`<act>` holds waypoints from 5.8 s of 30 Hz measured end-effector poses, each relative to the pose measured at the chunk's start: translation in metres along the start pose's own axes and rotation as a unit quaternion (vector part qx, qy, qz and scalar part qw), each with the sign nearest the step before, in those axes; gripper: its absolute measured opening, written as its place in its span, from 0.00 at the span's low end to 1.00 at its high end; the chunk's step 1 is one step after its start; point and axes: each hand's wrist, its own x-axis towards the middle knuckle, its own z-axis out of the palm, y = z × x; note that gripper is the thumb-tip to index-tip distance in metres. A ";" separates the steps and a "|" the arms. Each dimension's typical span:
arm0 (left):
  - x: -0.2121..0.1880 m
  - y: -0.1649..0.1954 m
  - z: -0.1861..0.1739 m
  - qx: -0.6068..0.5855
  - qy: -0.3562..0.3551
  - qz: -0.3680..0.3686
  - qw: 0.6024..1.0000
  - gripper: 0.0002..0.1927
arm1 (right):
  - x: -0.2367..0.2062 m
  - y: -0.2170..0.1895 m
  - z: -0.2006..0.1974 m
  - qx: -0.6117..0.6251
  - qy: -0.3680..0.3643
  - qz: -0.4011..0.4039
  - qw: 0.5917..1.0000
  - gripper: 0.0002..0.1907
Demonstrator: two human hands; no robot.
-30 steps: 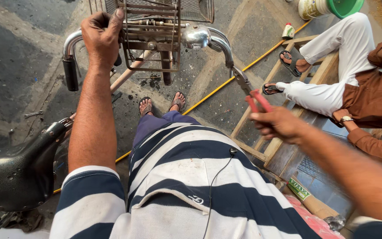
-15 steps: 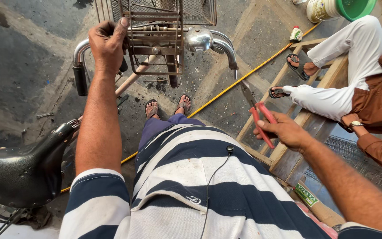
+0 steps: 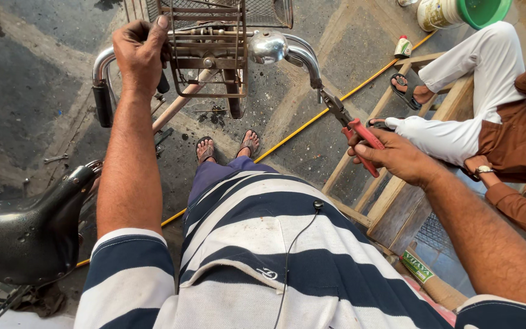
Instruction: The person uses pliers to adjust a component on the bicycle's handlebar area. They repeatedly grip and reposition the pliers on the handlebar stem while holding the handlebar with the other hand.
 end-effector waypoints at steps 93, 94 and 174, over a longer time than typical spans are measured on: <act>0.011 0.019 0.005 -0.014 0.004 -0.070 0.997 0.18 | 0.042 0.027 0.025 0.143 -0.029 -0.081 0.986 0.20; 0.010 0.020 0.004 -0.004 0.006 -0.072 0.997 0.18 | 0.041 0.030 0.029 0.170 -0.038 -0.088 0.981 0.20; -0.003 -0.005 -0.034 -0.038 0.013 -0.015 0.999 0.15 | 0.077 0.030 -0.017 -0.217 0.066 -0.126 0.966 0.30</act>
